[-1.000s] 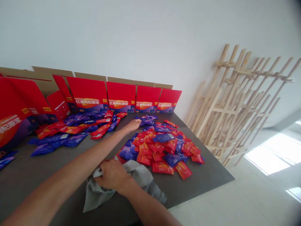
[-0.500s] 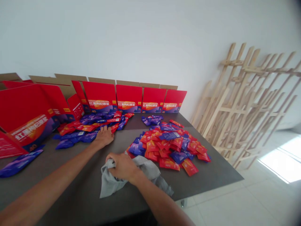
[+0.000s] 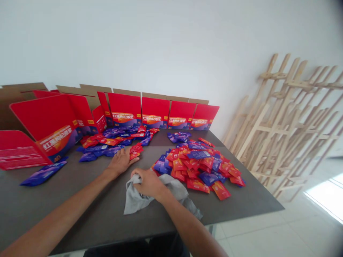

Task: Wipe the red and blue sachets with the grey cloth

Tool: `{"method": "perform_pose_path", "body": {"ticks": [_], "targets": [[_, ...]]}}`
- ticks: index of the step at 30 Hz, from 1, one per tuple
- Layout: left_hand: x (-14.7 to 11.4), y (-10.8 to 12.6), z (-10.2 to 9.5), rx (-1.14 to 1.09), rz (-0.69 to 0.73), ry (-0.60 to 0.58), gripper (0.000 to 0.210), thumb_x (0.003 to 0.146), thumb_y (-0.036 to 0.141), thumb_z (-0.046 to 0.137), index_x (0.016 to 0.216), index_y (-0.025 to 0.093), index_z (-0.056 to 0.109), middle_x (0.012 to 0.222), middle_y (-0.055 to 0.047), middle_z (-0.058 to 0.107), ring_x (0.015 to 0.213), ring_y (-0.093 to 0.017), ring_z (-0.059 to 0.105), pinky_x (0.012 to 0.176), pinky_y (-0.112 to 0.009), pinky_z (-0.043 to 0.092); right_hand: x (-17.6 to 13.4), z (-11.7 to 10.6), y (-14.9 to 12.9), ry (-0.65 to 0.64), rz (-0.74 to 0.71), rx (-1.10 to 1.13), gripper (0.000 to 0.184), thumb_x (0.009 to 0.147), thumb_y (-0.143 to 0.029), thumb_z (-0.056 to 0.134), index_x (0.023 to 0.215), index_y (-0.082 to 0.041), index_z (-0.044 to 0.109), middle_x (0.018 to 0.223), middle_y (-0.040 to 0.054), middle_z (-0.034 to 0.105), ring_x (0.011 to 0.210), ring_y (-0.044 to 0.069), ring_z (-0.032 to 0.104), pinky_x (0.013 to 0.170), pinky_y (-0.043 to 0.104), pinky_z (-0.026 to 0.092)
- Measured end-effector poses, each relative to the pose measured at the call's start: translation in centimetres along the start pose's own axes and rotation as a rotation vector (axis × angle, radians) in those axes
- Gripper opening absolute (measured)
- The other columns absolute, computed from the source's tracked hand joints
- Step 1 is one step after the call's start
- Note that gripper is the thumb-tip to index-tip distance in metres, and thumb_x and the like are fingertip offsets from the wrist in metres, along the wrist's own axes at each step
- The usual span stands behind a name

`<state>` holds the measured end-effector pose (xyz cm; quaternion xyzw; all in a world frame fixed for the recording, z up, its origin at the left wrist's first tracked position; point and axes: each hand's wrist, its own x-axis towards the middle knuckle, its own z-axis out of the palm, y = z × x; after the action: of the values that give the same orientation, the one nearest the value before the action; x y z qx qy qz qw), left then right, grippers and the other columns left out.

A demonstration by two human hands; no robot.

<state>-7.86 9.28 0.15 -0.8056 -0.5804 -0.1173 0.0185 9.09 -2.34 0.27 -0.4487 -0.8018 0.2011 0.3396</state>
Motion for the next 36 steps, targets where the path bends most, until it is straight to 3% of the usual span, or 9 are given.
{"method": "perform_pose_path", "body": {"ticks": [3,6,11,14,17,19,26,29,36], "targets": [[-1.4,0.4,0.4,-0.219,0.038,0.117,0.065,0.094,0.054,0.031,0.139,0.008,0.044,0.119,-0.022,0.057,0.116,-0.035,0.053,0.101,-0.047,0.039,0.1,-0.3,0.0,0.100,0.045,0.058,0.029,0.072,-0.012,0.058,0.097,-0.026,0.061,0.084,-0.0037,0.067,0.078,0.015,0.064,0.073,0.023,0.045],[-2.5,1.3,0.7,-0.663,0.044,0.115,0.070,0.092,0.064,0.029,0.135,0.013,0.050,0.128,-0.018,0.058,0.123,-0.032,0.052,0.106,-0.044,0.038,0.3,-0.4,0.2,0.259,0.107,0.115,0.029,0.075,-0.011,0.053,0.101,-0.024,0.058,0.089,-0.0021,0.066,0.081,0.015,0.063,0.076,0.024,0.046],[-4.5,4.5,1.4,-1.437,-0.240,-0.206,0.081,0.078,0.083,0.036,0.115,0.018,0.067,0.110,-0.014,0.073,0.113,-0.031,0.063,0.098,-0.041,0.047,0.5,-0.8,0.3,0.439,0.108,0.181,0.029,0.074,-0.010,0.049,0.100,-0.022,0.055,0.096,0.0005,0.064,0.091,0.017,0.061,0.084,0.027,0.046],[-5.7,6.2,2.3,-1.665,-0.237,-0.401,0.078,0.076,0.082,0.043,0.116,0.021,0.068,0.109,-0.012,0.074,0.113,-0.030,0.064,0.098,-0.041,0.047,0.4,-1.5,0.3,0.600,0.113,0.201,0.028,0.075,-0.009,0.044,0.098,-0.022,0.054,0.095,0.0016,0.063,0.090,0.016,0.060,0.084,0.027,0.046],[-6.4,7.1,2.9,-1.701,-0.193,-0.472,0.078,0.073,0.083,0.046,0.115,0.021,0.069,0.113,-0.011,0.074,0.117,-0.031,0.062,0.103,-0.041,0.044,0.4,-2.3,0.5,0.722,0.146,0.210,0.025,0.077,-0.010,0.044,0.098,-0.021,0.054,0.093,0.0019,0.062,0.086,0.016,0.060,0.081,0.026,0.046],[-6.5,7.3,2.8,-1.690,-0.202,-0.459,0.078,0.072,0.083,0.047,0.113,0.020,0.069,0.114,-0.011,0.074,0.118,-0.031,0.061,0.104,-0.041,0.043,0.5,-2.4,0.6,0.703,0.137,0.220,0.022,0.078,-0.012,0.047,0.096,-0.021,0.055,0.091,0.0015,0.062,0.084,0.016,0.059,0.080,0.026,0.046],[-5.5,7.0,-0.1,-1.903,-0.301,-0.213,0.077,0.082,0.078,0.039,0.127,0.020,0.062,0.109,-0.009,0.074,0.109,-0.029,0.066,0.097,-0.041,0.050,0.1,-0.9,0.0,0.188,-0.048,0.215,0.031,0.072,-0.008,0.050,0.096,-0.023,0.063,0.095,0.0000,0.068,0.088,0.016,0.063,0.082,0.025,0.046],[-5.3,6.7,-0.9,-1.946,-0.320,-0.196,0.076,0.084,0.075,0.040,0.129,0.018,0.061,0.106,-0.010,0.074,0.104,-0.029,0.068,0.094,-0.041,0.052,0.0,-0.5,-0.1,0.106,-0.056,0.194,0.035,0.072,-0.006,0.050,0.098,-0.024,0.064,0.096,-0.0007,0.069,0.090,0.016,0.064,0.082,0.025,0.047],[-6.2,7.1,0.8,-1.788,-0.171,-0.450,0.074,0.080,0.074,0.050,0.127,0.018,0.064,0.118,-0.010,0.072,0.120,-0.030,0.059,0.106,-0.041,0.042,0.4,-2.0,0.4,0.570,0.094,0.231,0.027,0.074,-0.008,0.047,0.095,-0.020,0.058,0.092,0.0013,0.065,0.087,0.016,0.061,0.082,0.026,0.046]]}}
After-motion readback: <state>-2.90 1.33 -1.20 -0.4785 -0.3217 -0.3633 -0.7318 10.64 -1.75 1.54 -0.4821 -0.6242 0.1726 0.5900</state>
